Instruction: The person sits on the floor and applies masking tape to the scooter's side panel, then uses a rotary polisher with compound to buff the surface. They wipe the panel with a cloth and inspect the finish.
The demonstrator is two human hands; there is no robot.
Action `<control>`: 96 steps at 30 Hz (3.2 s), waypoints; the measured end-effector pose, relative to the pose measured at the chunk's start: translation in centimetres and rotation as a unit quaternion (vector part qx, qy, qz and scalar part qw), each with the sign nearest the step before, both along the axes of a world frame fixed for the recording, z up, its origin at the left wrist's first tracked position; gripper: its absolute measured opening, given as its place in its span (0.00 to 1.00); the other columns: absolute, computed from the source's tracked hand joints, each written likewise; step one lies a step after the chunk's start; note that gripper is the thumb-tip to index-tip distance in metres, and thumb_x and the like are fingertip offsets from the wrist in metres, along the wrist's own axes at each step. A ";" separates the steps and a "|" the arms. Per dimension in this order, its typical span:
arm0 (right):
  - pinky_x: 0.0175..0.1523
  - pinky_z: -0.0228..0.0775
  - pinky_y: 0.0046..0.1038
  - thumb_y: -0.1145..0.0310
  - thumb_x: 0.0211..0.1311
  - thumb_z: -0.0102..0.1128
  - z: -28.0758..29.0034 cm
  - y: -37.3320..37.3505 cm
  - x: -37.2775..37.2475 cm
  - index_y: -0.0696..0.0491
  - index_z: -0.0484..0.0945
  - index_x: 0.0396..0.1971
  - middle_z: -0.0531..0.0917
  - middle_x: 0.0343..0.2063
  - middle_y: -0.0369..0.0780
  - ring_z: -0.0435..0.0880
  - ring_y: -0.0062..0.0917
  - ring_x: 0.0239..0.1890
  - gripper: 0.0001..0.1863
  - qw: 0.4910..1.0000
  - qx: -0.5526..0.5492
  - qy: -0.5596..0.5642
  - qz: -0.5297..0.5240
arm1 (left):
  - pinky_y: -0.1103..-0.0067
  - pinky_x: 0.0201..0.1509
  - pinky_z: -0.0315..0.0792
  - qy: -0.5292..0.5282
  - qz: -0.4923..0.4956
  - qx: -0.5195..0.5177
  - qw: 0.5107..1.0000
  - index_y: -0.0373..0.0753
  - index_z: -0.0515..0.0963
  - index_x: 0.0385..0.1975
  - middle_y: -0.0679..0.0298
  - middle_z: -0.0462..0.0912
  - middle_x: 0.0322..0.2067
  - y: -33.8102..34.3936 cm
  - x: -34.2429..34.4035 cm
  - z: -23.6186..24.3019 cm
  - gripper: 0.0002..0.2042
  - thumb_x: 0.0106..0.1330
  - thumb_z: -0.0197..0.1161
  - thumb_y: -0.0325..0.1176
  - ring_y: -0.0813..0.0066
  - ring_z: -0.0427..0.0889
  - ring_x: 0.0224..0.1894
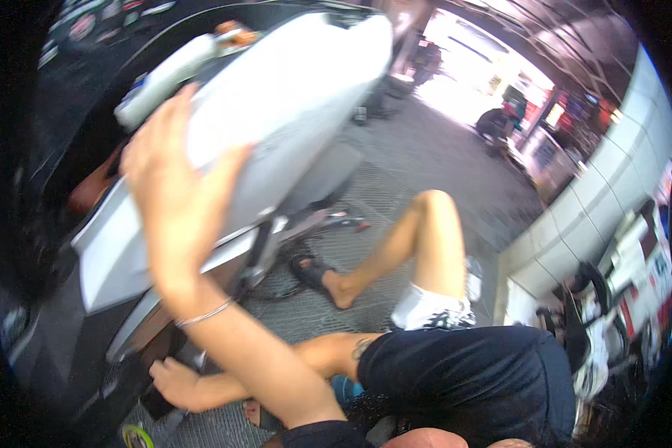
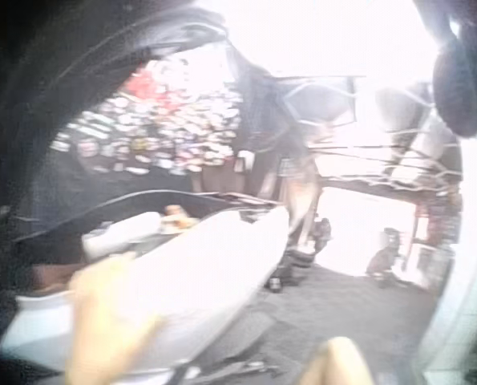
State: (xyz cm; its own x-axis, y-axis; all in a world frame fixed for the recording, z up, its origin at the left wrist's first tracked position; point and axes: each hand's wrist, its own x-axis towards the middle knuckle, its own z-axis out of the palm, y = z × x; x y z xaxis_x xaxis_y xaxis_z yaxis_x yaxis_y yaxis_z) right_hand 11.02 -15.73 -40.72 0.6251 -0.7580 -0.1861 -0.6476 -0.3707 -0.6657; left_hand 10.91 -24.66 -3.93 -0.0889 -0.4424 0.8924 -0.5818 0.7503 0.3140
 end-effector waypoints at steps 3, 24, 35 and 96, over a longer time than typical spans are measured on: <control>0.34 0.82 0.40 0.68 0.74 0.56 0.0 1.1 -0.3 0.63 0.62 0.57 0.83 0.40 0.55 0.88 0.39 0.32 0.21 0.997 0.070 -0.030 -0.005 | 0.61 0.74 0.59 -0.019 0.045 0.013 0.999 0.38 0.75 0.65 0.51 0.78 0.62 0.3 1.4 0.5 0.33 0.61 0.72 0.46 0.53 0.72 0.67; 0.42 0.90 0.41 0.75 0.74 0.52 -0.2 15.5 -18.4 0.64 0.43 0.76 0.78 0.51 0.65 0.91 0.46 0.36 0.38 0.734 0.552 -0.208 -0.336 | 0.54 0.77 0.59 -0.013 0.067 0.053 0.996 0.53 0.73 0.70 0.57 0.75 0.67 -0.9 -0.1 -1.1 0.34 0.63 0.69 0.56 0.55 0.68 0.73; 0.58 0.80 0.43 0.77 0.73 0.53 13.9 14.0 -24.5 0.59 0.56 0.72 0.81 0.55 0.47 0.83 0.36 0.59 0.30 0.692 0.419 -0.531 -0.252 | 0.51 0.75 0.60 -0.025 0.085 0.056 0.994 0.55 0.73 0.70 0.56 0.75 0.67 -0.9 0.5 -1.2 0.34 0.63 0.66 0.58 0.55 0.70 0.71; 0.43 0.89 0.31 0.76 0.70 0.59 20.1 10.5 -29.6 0.56 0.47 0.72 0.71 0.60 0.47 0.83 0.38 0.59 0.38 0.770 0.151 -0.561 -0.264 | 0.58 0.77 0.56 -0.215 0.174 -0.088 0.957 0.53 0.72 0.71 0.57 0.68 0.73 -0.3 1.5 -1.8 0.29 0.71 0.61 0.53 0.54 0.64 0.74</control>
State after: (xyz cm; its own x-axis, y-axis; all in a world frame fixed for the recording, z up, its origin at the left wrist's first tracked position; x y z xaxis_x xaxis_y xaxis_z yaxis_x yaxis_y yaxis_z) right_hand -18.63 -5.23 -20.65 0.1399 -0.9898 0.0285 0.3914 0.0288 -0.9198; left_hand 12.37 -24.98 -5.75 -0.3384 -0.3581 0.8702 -0.8532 0.5069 -0.1232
